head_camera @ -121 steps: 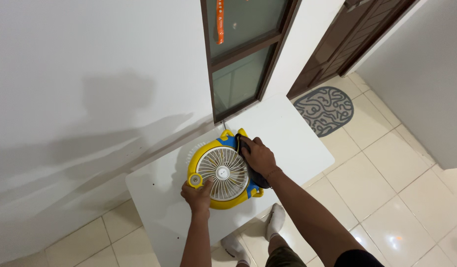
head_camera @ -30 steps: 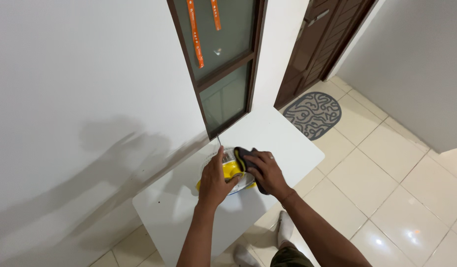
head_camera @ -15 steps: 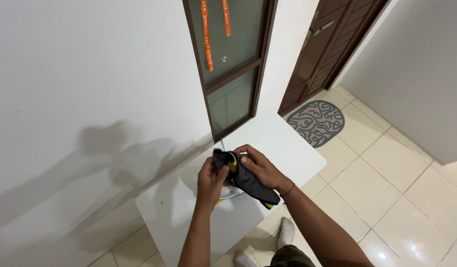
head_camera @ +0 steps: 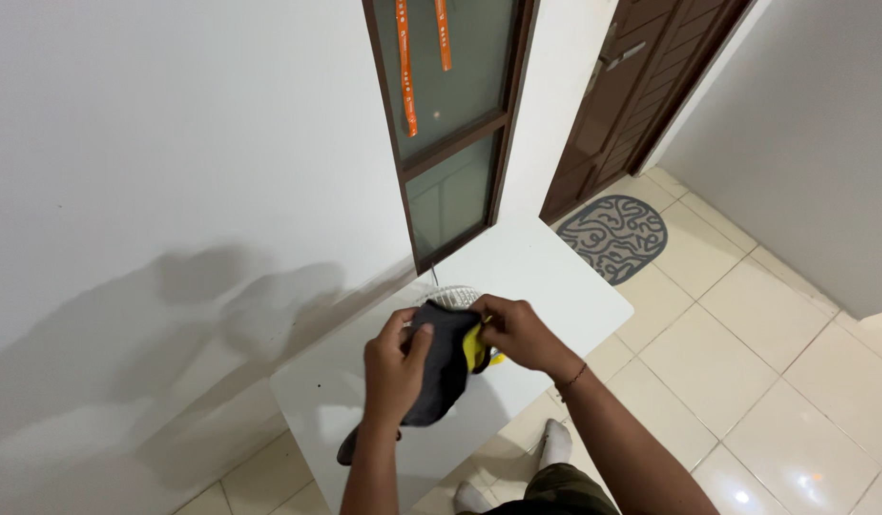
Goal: The person cleans a portable fan using a cloth, wiping the outer casing and the front grill by hand.
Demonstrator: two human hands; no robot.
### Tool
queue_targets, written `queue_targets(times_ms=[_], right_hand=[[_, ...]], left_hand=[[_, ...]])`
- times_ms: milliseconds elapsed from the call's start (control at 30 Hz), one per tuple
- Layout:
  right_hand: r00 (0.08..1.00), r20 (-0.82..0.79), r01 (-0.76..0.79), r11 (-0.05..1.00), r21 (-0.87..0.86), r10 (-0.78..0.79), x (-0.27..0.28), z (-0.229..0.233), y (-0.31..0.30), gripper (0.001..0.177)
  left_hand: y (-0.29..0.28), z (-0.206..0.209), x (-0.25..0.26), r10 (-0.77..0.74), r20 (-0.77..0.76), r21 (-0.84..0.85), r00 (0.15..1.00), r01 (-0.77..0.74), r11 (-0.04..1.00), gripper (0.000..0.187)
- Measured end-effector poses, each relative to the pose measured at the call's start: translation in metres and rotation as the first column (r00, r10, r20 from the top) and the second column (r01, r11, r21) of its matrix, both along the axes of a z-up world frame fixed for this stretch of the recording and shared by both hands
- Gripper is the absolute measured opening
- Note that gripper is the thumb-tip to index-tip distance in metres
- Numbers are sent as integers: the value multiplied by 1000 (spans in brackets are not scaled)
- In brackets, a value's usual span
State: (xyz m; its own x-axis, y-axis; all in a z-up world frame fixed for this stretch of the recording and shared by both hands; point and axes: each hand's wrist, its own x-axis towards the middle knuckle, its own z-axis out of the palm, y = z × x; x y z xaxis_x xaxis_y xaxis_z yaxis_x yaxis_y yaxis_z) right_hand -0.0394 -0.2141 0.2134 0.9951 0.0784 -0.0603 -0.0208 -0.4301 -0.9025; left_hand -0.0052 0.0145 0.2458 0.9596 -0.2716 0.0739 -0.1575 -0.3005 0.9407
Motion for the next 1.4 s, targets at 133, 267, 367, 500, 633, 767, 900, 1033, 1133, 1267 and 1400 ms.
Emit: queue_targets(times_ms=[133, 267, 367, 500, 633, 767, 900, 1033, 1133, 1267, 1400], right_hand=[[998, 55, -18, 986, 168, 9, -1, -7, -2, 32], [998, -60, -10, 984, 181, 21, -8, 5, 14, 33], [992, -36, -113, 978, 176, 121, -19, 9, 26, 44], [988, -52, -125, 946, 299, 147, -21, 6, 30, 59], [988, -13, -142, 952, 272, 151, -27, 7, 38, 40], [980, 84, -167, 973, -159, 181, -31, 10, 49, 39], [962, 205, -131, 965, -226, 178, -31, 6, 49, 27], [922, 221, -281, 942, -180, 318, -28, 9, 40, 15], [949, 158, -227, 941, -251, 272, -29, 9, 35, 15], [967, 139, -171, 951, -256, 211, -28, 7, 22, 21], [946, 232, -164, 954, -252, 224, -24, 8, 9, 19]], left_hand=[[15, -10, 4, -42, 46, 73, 998, 39, 997, 12], [12, -5, -5, -76, 9, 75, 997, 75, 994, 19], [8, 1, -12, -16, -185, 104, 983, 35, 994, 28], [5, 2, -16, -38, 25, 119, 999, 35, 992, 20], [6, 2, -18, -52, -14, 182, 999, 53, 982, 17], [14, 1, -21, -140, 96, 121, 986, 128, 984, 16], [28, -1, -20, -189, 77, 214, 979, 169, 962, 18], [42, 0, -18, -227, -35, 150, 973, 230, 962, 17], [54, 2, -16, -249, -159, 109, 955, 268, 957, 17], [62, 4, -12, -319, -67, 265, 945, 325, 908, 19], [61, -4, -5, -249, -250, 403, 936, 334, 852, 21]])
